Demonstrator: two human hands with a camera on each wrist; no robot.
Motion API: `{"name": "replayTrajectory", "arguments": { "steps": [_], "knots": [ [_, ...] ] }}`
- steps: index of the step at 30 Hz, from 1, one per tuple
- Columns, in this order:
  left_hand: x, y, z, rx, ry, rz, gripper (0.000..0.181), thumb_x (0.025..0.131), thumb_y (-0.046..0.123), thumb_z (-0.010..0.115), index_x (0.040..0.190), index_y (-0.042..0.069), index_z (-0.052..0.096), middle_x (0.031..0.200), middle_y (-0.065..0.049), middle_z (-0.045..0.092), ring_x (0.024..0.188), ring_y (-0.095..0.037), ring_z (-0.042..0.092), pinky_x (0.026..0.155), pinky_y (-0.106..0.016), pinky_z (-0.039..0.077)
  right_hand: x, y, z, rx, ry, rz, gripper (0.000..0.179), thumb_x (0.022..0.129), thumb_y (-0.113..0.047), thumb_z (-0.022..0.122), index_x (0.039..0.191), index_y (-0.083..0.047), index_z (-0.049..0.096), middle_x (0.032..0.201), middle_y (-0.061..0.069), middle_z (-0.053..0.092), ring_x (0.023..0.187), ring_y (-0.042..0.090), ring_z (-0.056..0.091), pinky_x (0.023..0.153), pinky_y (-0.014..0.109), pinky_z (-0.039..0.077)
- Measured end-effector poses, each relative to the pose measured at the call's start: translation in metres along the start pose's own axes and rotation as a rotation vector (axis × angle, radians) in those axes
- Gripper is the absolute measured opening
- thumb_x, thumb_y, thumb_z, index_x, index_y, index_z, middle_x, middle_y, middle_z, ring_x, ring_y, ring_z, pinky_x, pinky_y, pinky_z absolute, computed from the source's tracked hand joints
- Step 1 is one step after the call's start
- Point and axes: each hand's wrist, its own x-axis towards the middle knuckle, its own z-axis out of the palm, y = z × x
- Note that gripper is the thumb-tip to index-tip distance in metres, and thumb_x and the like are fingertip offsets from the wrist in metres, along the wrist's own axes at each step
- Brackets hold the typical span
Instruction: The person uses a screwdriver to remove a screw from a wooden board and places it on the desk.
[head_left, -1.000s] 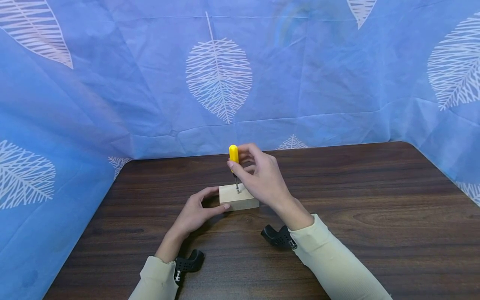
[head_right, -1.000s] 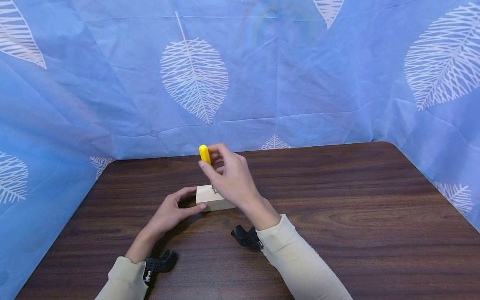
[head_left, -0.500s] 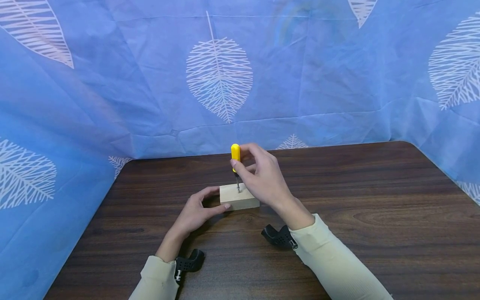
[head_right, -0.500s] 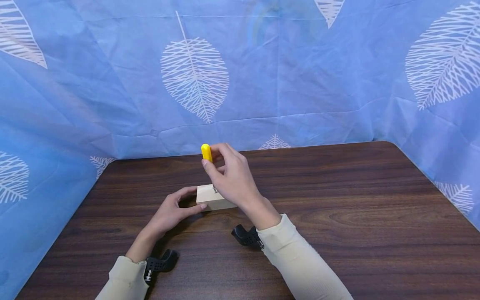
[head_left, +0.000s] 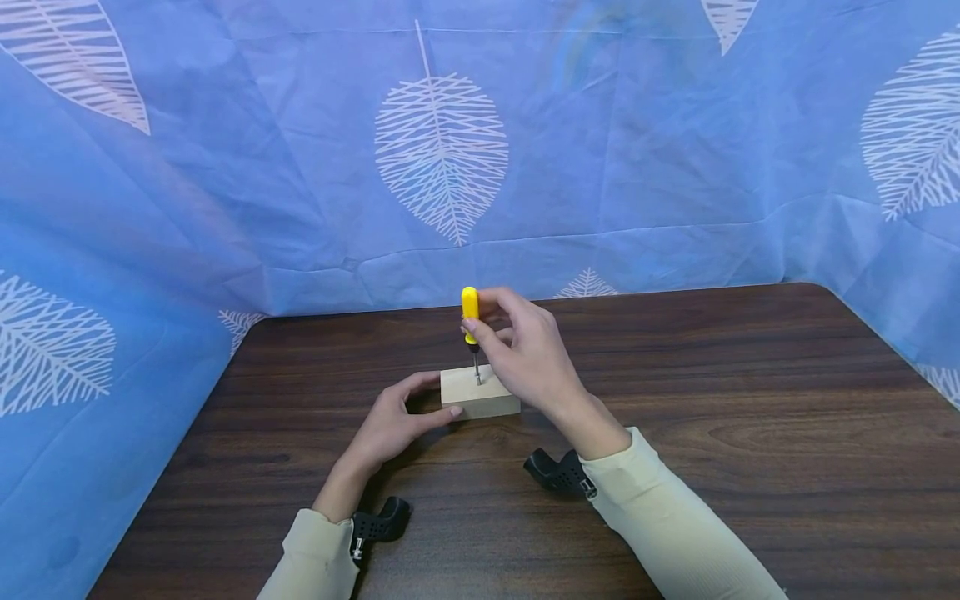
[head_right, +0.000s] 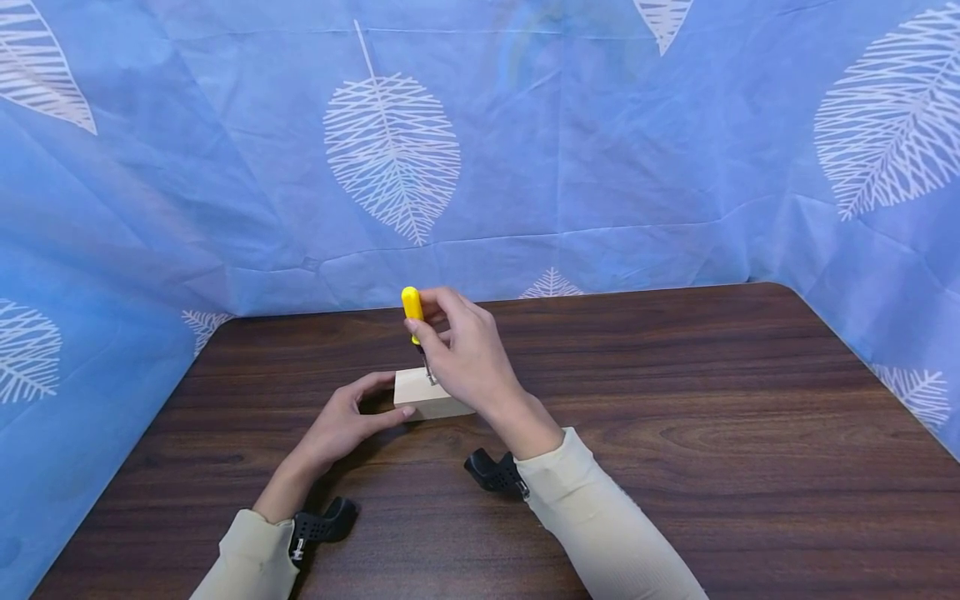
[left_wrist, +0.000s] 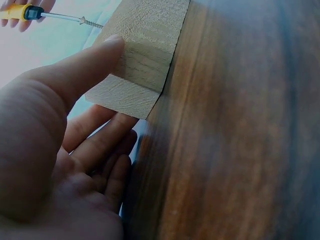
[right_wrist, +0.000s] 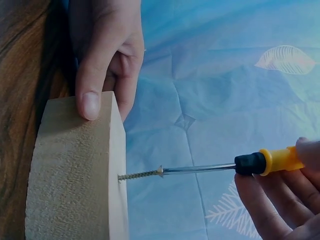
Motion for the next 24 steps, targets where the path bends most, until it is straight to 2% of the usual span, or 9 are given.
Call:
{"name": "replayTrajectory", "arguments": {
  "steps": [4,11,18,24],
  "knots": [
    [0.0,-0.0004,-0.0002,-0.003,-0.002,0.003,0.063,0.092,0.041,0.087,0.148,0.022,0.065,0.151,-0.004,0.065,0.147,-0.031,0.053,0.124,-0.066,0.036,0.0004,0.0011,0.0005,0.011,0.002,-0.003,0.03,0.103,-0.018,0.075,0.131,-0.01,0.068,0.116,0.007,0.074,0.104,0.018,0.074,0.084,0.031,0.066],
    [0.0009,0.0,-0.0002,0.002,-0.002,0.008,0.063,0.092,0.041,0.087,0.148,0.022,0.065,0.152,-0.004,0.065,0.148,-0.032,0.052,0.125,-0.067,0.035,0.0004,0.0008,0.0003,0.01,0.017,-0.001,0.026,0.101,-0.015,0.078,0.125,-0.009,0.071,0.111,0.006,0.075,0.097,0.016,0.074,0.082,0.028,0.066],
    [0.0003,-0.0003,-0.0005,0.0,-0.002,0.002,0.062,0.092,0.04,0.087,0.148,0.022,0.065,0.152,-0.004,0.065,0.149,-0.032,0.051,0.125,-0.067,0.034,0.0002,0.0007,0.0009,0.008,0.0,-0.004,0.029,0.102,-0.018,0.076,0.13,-0.01,0.07,0.114,0.006,0.075,0.099,0.017,0.075,0.083,0.029,0.066],
    [0.0002,-0.0007,-0.0004,0.001,-0.004,0.003,0.063,0.093,0.041,0.087,0.149,0.022,0.064,0.153,-0.005,0.064,0.15,-0.033,0.05,0.125,-0.067,0.034,-0.0002,0.002,0.0016,0.001,0.012,-0.013,0.029,0.099,-0.017,0.081,0.125,-0.01,0.071,0.11,0.005,0.075,0.097,0.015,0.075,0.082,0.027,0.066]
  ]
}}
